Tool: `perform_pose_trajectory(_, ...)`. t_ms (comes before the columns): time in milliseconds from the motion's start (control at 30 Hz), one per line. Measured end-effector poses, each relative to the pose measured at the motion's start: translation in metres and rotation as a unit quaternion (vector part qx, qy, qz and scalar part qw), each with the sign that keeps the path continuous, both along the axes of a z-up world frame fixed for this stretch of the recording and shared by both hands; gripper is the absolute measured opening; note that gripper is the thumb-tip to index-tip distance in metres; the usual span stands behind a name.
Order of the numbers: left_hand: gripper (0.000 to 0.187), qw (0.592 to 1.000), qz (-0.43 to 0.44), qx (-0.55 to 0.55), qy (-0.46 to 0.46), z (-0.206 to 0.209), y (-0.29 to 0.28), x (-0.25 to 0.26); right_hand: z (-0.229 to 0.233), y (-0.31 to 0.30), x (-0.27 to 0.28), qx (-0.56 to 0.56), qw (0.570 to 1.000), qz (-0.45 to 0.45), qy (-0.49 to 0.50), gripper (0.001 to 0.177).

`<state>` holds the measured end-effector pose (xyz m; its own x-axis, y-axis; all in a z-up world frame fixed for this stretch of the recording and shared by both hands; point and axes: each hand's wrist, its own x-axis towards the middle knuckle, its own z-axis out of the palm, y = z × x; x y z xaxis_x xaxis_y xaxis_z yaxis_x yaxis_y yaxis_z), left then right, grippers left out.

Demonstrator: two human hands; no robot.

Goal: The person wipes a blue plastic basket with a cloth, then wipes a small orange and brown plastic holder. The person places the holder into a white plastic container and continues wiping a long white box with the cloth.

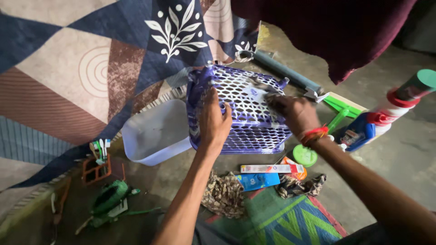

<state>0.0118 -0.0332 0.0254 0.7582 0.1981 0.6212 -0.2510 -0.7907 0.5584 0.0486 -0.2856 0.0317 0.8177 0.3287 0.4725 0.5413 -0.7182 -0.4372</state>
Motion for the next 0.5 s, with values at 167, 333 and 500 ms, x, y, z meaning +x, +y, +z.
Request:
perform_pose_trajectory(167, 0.059, 0.999, 0.020, 0.026, 0.033, 0.016, -0.025, 0.000, -0.016, -0.017, 0.026, -0.041, 0.992, -0.110, 0.056, 0.042)
perform_pose_trajectory(333, 0.063, 0.997, 0.028, 0.036, 0.059, 0.032, -0.036, -0.005, 0.029, 0.043, 0.020, 0.115, 0.990, 0.006, 0.080, 0.039)
perform_pose_trajectory(500, 0.066, 0.995, 0.031, 0.048, 0.085, 0.040, -0.046, -0.011, 0.048, 0.099, 0.049, 0.139, 0.981, 0.127, -0.044, 0.045)
